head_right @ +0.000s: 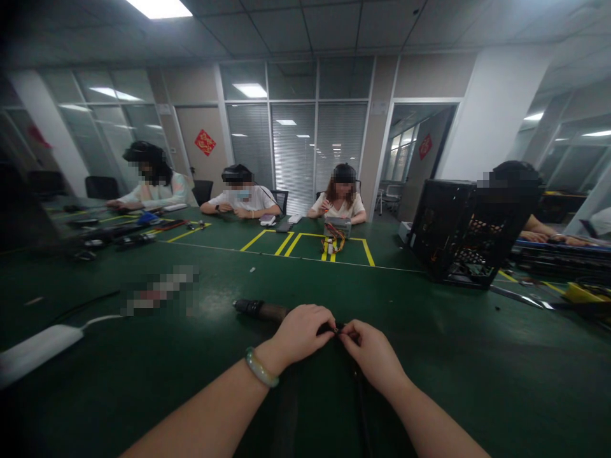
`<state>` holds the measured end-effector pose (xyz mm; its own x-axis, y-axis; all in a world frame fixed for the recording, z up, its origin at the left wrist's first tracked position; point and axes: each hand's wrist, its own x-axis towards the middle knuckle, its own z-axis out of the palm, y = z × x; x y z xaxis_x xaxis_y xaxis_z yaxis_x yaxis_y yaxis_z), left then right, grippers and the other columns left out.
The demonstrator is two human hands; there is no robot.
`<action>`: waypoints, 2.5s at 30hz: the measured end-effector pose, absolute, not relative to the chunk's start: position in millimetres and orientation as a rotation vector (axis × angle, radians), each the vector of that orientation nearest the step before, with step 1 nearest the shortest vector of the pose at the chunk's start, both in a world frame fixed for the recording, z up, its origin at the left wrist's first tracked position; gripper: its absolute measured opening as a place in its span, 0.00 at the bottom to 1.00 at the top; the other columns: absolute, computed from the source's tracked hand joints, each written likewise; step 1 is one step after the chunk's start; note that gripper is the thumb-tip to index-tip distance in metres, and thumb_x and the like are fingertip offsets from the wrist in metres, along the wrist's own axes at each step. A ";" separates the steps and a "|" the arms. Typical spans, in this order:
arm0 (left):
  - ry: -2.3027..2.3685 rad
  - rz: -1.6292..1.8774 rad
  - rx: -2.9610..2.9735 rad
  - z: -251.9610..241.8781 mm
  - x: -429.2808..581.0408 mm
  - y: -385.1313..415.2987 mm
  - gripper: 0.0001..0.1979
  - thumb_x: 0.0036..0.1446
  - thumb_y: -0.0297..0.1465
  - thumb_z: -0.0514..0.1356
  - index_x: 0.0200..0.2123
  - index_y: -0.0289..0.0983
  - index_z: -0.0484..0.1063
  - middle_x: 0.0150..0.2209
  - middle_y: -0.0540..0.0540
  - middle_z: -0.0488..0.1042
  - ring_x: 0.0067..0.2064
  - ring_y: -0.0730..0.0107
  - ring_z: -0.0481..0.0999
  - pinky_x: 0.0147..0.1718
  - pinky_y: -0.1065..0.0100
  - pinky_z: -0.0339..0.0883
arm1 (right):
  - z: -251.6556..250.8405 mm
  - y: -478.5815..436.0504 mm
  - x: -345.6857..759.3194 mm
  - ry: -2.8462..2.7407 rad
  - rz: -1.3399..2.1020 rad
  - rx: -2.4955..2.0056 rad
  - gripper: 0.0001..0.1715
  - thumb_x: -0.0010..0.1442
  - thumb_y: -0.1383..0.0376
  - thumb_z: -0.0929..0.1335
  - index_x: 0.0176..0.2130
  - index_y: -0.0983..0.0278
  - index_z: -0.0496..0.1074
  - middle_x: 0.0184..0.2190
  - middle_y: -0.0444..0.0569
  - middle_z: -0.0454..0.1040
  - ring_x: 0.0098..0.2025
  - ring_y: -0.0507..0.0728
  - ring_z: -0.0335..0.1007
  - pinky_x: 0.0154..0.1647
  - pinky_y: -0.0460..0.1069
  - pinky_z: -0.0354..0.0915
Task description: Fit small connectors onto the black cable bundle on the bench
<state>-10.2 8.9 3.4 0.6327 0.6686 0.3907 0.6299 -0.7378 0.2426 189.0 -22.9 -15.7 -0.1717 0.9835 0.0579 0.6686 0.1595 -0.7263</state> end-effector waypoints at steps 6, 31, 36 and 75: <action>1.109 0.740 2.740 2.8 -10.5 8.4 0.05 0.57 0.31 0.59 0.39 0.39 0.69 0.38 0.49 0.73 0.42 0.64 0.71 0.44 0.64 0.61 | -15.4 -23.3 188.9 -1.900 0.789 -1.564 0.10 0.61 0.59 0.65 0.40 0.60 0.73 0.35 0.45 0.77 0.35 0.56 0.72 0.34 0.47 0.65; 1.108 0.716 2.769 1.5 -10.5 9.9 0.08 0.57 0.34 0.61 0.40 0.39 0.69 0.38 0.49 0.73 0.42 0.64 0.71 0.44 0.63 0.61 | -24.7 -19.2 191.6 -1.908 0.754 -1.552 0.10 0.61 0.59 0.65 0.38 0.60 0.73 0.34 0.44 0.77 0.33 0.55 0.72 0.32 0.46 0.63; 1.072 0.712 2.785 1.2 -10.9 10.6 0.06 0.57 0.29 0.59 0.39 0.40 0.69 0.39 0.51 0.73 0.43 0.66 0.71 0.46 0.64 0.61 | -22.8 -20.3 191.5 -1.911 0.742 -1.551 0.10 0.61 0.59 0.65 0.38 0.60 0.73 0.34 0.45 0.77 0.34 0.56 0.72 0.32 0.46 0.63; 1.025 0.771 2.735 1.9 -11.5 10.7 0.05 0.58 0.33 0.60 0.39 0.40 0.71 0.39 0.50 0.74 0.43 0.66 0.72 0.46 0.64 0.61 | -23.1 -21.1 192.2 -1.903 0.781 -1.541 0.11 0.62 0.58 0.65 0.40 0.60 0.73 0.35 0.45 0.77 0.35 0.56 0.73 0.33 0.46 0.65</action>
